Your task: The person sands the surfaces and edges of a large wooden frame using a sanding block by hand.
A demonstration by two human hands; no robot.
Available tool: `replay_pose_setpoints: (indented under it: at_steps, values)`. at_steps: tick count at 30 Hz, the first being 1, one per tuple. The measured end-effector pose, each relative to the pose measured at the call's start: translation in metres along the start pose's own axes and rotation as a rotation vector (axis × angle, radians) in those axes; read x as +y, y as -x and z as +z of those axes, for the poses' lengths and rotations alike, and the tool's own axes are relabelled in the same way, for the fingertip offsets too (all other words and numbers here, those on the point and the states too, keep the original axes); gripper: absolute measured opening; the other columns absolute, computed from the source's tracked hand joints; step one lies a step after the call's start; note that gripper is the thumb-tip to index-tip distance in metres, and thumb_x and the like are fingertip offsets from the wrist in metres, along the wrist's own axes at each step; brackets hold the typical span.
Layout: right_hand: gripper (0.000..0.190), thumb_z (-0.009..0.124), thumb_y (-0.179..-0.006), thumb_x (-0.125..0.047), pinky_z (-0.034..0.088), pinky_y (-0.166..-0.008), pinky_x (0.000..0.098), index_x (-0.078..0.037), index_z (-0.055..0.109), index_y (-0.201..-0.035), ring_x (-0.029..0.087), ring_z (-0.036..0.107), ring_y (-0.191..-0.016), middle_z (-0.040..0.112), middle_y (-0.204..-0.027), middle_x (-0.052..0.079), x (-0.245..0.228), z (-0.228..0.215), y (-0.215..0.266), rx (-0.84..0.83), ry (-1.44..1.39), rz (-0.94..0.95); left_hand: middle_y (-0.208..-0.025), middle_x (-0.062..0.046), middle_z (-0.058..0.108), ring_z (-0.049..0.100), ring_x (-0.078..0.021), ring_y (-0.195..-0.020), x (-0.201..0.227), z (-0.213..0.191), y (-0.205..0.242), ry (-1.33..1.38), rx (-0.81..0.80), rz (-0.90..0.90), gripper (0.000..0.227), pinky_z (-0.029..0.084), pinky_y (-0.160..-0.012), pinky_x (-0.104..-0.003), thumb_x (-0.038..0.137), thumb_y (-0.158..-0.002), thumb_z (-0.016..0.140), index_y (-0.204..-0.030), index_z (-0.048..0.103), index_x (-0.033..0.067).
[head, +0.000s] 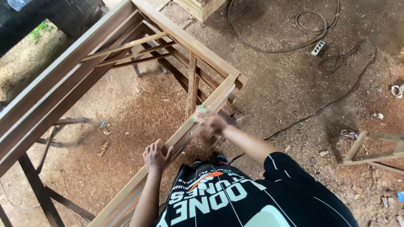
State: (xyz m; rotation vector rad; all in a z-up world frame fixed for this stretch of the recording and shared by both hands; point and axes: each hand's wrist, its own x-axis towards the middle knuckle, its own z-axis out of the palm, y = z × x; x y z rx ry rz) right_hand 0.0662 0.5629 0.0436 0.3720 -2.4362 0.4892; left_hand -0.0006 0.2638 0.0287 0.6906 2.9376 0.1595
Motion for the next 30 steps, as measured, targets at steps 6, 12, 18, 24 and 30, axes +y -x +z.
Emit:
replay_pose_setpoints:
  at_steps: [6, 12, 18, 24, 30]
  values:
    - [0.023, 0.038, -0.100, -0.008, 0.039, -0.114, 0.0372, -0.010, 0.060, -0.105, 0.015, 0.055, -0.116, 0.063, -0.109, 0.006, 0.048, -0.008, -0.013, -0.288, 0.189, 0.401, -0.125, -0.012, 0.056, 0.046, -0.0267, -0.123, -0.001, 0.001, 0.000, -0.008, -0.010, 0.039, 0.074, 0.035, -0.102, -0.041, 0.068, -0.084, 0.047, -0.133, 0.047, 0.0119]
    - [0.034, 0.032, -0.111, -0.020, 0.043, -0.100, 0.0307, -0.012, 0.063, -0.102, 0.017, 0.055, -0.104, 0.060, -0.097, 0.006, 0.038, 0.047, -0.022, -0.558, 0.021, 0.600, -0.127, -0.013, 0.056, 0.046, -0.0273, -0.123, -0.006, 0.011, -0.001, -0.005, -0.045, 0.058, 0.075, 0.035, -0.100, -0.042, 0.069, -0.086, 0.046, -0.134, 0.046, 0.0106]
    - [0.035, 0.035, -0.098, -0.022, -0.004, -0.123, 0.0466, -0.014, 0.068, -0.106, 0.015, 0.032, -0.138, 0.057, -0.136, -0.005, 0.012, -0.008, 0.004, -0.460, -0.285, 0.758, -0.124, -0.011, 0.058, 0.047, -0.0288, -0.122, -0.004, 0.010, -0.001, 0.071, 0.034, 0.078, 0.068, 0.033, -0.102, -0.044, 0.066, -0.084, 0.049, -0.128, 0.051, 0.0146]
    - [0.037, 0.032, -0.108, -0.020, 0.007, -0.127, 0.0476, -0.004, 0.066, -0.108, 0.018, 0.051, -0.123, 0.064, -0.130, 0.002, 0.053, 0.014, -0.030, -0.409, 0.198, 0.562, -0.123, -0.010, 0.058, 0.048, -0.0288, -0.121, -0.005, 0.007, 0.001, 0.124, 0.048, 0.106, 0.065, 0.034, -0.101, -0.044, 0.066, -0.084, 0.051, -0.124, 0.053, 0.0151]
    - [0.031, 0.035, -0.109, -0.026, 0.036, -0.110, 0.0331, -0.013, 0.061, -0.098, 0.018, 0.056, -0.108, 0.064, -0.103, 0.005, 0.000, 0.037, -0.038, -0.368, 0.256, 0.386, -0.124, -0.010, 0.056, 0.045, -0.0286, -0.121, -0.001, -0.005, -0.001, 0.148, -0.031, 0.081, 0.066, 0.033, -0.100, -0.044, 0.066, -0.083, 0.051, -0.124, 0.053, 0.0136]
